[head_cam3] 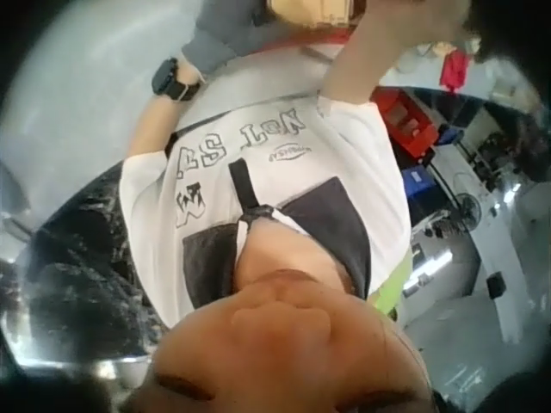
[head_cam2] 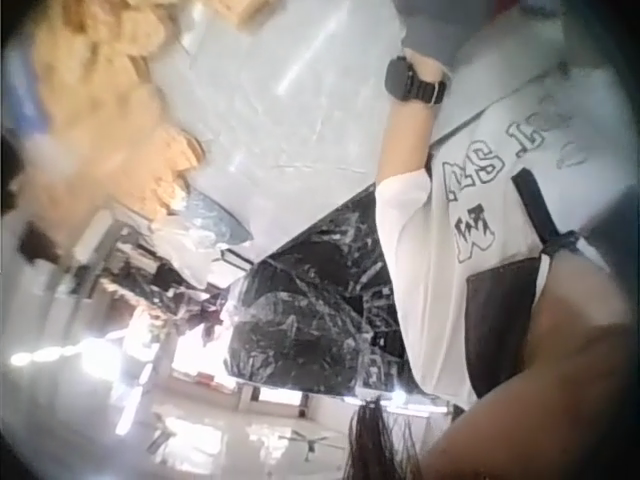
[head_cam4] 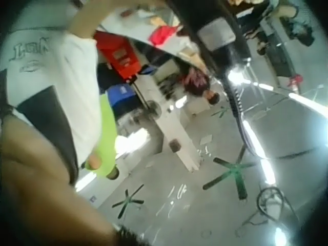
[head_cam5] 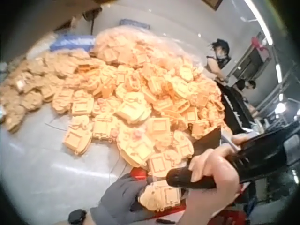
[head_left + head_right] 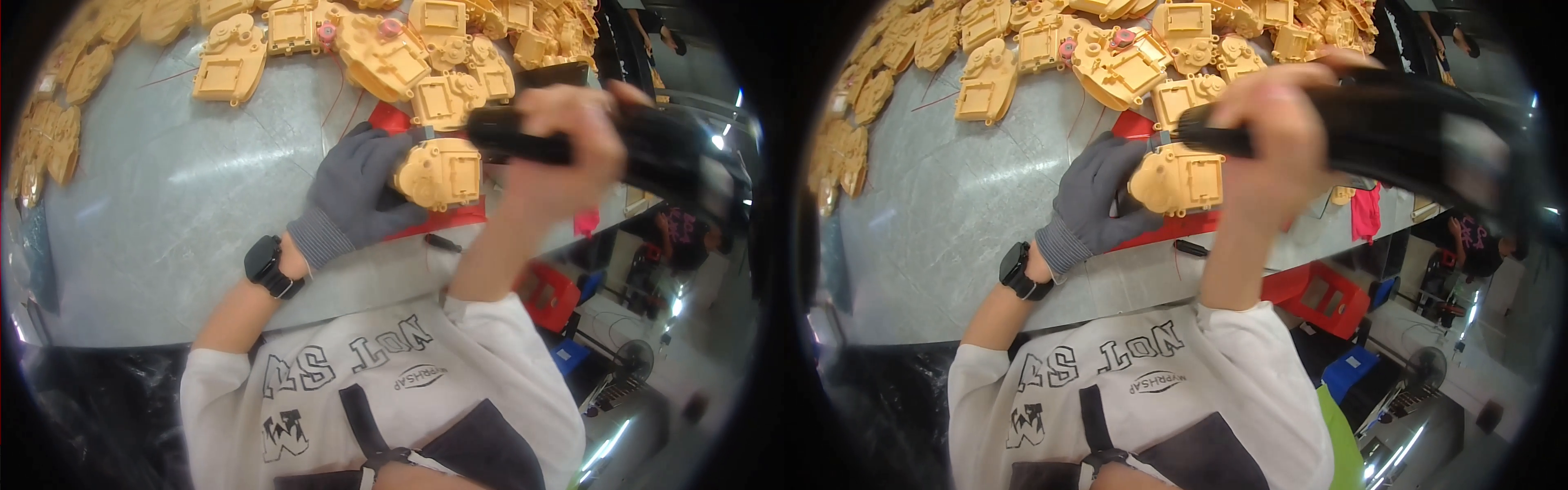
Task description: The person picks up plastic toy casings from a pile, positions each casing onto a fixture on the table, drives screws into the casing using an electric screwdriver, and sets the assembled pieces aside.
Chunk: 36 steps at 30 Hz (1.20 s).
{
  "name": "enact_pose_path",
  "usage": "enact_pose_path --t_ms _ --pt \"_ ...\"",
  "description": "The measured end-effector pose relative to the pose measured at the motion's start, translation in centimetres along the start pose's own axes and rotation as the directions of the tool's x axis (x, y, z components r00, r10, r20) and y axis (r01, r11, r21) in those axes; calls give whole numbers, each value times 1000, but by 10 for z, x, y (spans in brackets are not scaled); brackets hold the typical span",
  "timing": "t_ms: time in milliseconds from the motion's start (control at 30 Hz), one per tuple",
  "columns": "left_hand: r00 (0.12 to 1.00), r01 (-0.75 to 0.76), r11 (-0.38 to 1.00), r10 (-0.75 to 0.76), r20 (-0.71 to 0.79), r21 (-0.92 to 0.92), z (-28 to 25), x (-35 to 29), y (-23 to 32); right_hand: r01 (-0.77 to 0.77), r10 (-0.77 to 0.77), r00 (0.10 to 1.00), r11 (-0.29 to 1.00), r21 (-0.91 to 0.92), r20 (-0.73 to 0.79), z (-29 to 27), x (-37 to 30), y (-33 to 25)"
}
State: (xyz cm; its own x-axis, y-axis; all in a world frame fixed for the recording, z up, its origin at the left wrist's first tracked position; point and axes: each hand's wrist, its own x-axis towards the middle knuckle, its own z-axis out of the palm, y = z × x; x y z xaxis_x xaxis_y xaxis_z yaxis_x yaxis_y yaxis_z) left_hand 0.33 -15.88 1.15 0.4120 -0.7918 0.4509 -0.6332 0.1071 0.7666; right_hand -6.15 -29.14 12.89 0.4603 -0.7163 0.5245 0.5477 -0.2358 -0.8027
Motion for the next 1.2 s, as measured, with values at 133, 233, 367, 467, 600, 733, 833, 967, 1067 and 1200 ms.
enact_pose_path --t_ms 133,233,367,467,600,733,833,967,1067,1200 --pt "998 30 998 -27 -54 51 4 -11 1 87 -112 980 984 153 166 -17 25 -36" --pt "984 112 991 -101 -147 68 6 -14 1 55 -67 989 994 94 129 -11 18 -24" --pt "973 80 992 -58 -223 92 6 -15 2 -65 68 990 997 -29 123 -10 6 8" --pt "952 178 983 -158 -263 51 3 -15 5 -128 142 980 986 -103 136 6 -1 35" --pt "940 244 968 -250 -233 -54 3 -16 2 -180 177 977 983 16 117 23 -12 65" --pt "936 165 986 -167 -311 -34 4 -19 -6 -261 259 959 965 0 113 37 -23 66" --pt "922 144 989 -147 -357 -36 5 -20 -10 -210 239 956 963 -172 170 38 -30 78" --pt "921 124 992 -118 -370 -8 4 -19 -9 -168 210 951 967 -190 229 43 -36 80" --pt "910 135 990 -138 -391 -37 3 -24 -16 -203 237 944 966 -163 229 47 -37 83" --pt "911 151 989 -141 -387 -7 6 -21 -11 -191 223 952 968 -165 211 38 -36 74"
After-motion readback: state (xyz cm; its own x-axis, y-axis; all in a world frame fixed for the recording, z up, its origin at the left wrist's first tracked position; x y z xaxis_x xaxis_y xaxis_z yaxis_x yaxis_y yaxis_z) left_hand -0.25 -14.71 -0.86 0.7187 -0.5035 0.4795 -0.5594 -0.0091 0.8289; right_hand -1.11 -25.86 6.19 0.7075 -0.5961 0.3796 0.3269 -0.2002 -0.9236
